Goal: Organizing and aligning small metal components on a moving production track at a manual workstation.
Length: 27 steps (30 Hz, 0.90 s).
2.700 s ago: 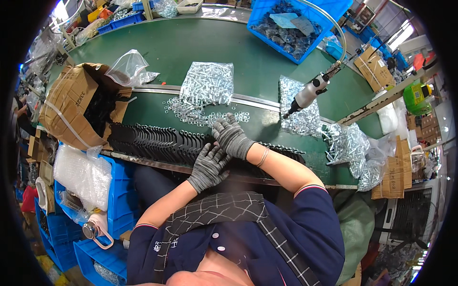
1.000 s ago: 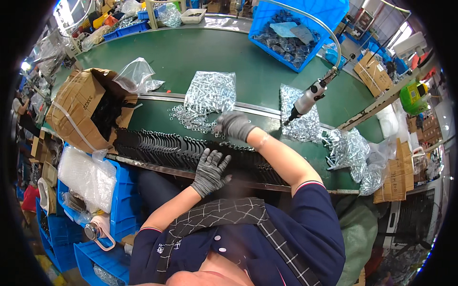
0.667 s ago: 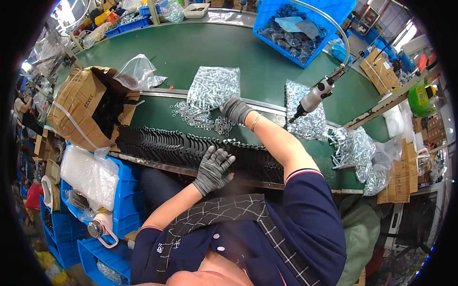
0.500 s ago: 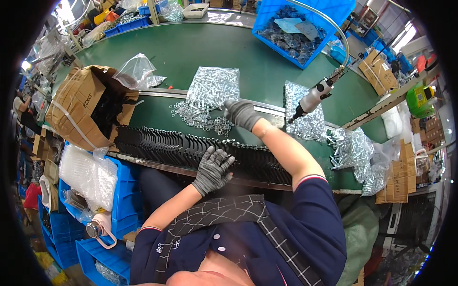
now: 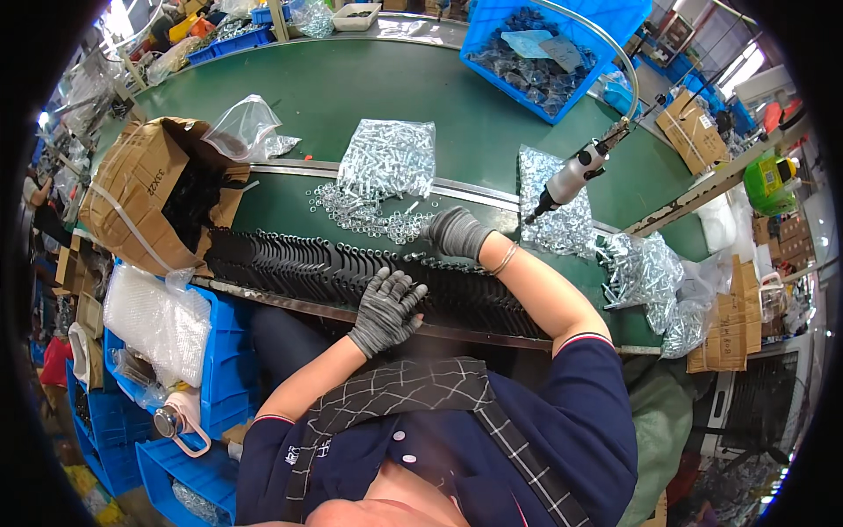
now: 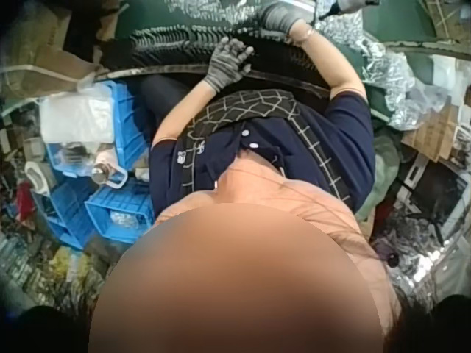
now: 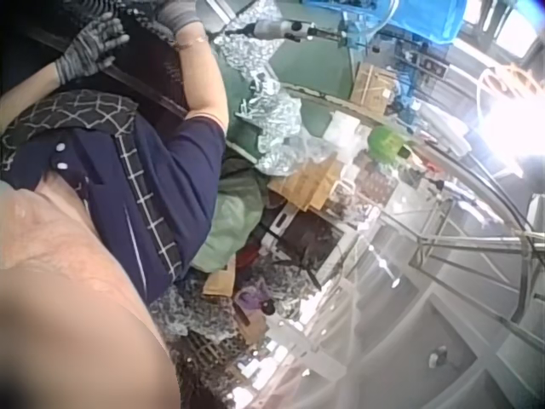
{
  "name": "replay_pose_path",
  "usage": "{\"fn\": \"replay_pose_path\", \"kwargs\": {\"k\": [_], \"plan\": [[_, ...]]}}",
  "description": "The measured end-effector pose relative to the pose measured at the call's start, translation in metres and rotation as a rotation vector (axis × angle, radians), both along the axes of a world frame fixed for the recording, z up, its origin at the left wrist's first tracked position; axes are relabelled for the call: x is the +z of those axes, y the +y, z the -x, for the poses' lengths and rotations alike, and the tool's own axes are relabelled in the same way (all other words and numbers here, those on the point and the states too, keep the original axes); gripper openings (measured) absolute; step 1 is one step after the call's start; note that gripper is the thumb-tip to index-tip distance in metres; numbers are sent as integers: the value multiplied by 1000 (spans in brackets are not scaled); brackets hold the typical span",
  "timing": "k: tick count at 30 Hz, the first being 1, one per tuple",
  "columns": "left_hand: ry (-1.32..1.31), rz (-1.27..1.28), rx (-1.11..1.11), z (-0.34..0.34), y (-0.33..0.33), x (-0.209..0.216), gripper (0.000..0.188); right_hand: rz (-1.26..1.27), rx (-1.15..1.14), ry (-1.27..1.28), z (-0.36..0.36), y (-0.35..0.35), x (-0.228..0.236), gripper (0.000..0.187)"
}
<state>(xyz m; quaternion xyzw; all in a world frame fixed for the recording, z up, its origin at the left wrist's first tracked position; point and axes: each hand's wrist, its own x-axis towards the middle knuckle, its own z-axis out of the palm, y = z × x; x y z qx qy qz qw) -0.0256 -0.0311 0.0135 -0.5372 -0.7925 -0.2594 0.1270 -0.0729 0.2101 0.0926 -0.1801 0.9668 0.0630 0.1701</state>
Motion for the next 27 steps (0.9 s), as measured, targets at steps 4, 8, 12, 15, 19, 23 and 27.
{"fn": "replay_pose_path", "kwargs": {"k": [4,8,12,15,19,23,27], "plan": [[0,-1,4,0,-1,-1,56,-120,46,46,-5,0,0,21],[4,-4,6,0,1,1,56,-62,-23,65,7,2,-25,17],[9,5,8,0,0,1,55,-60,-72,7,13,-1,-27,18],[15,14,11,-1,-1,1,55,-15,-108,56,8,-2,-24,19],[6,-6,5,1,-1,2,55,136,-260,109,-1,-8,-13,19],[16,41,16,-1,0,2,55,309,-269,229,-10,-29,0,20],[30,23,22,0,0,3,55,302,-298,178,-2,-4,-6,20]]}}
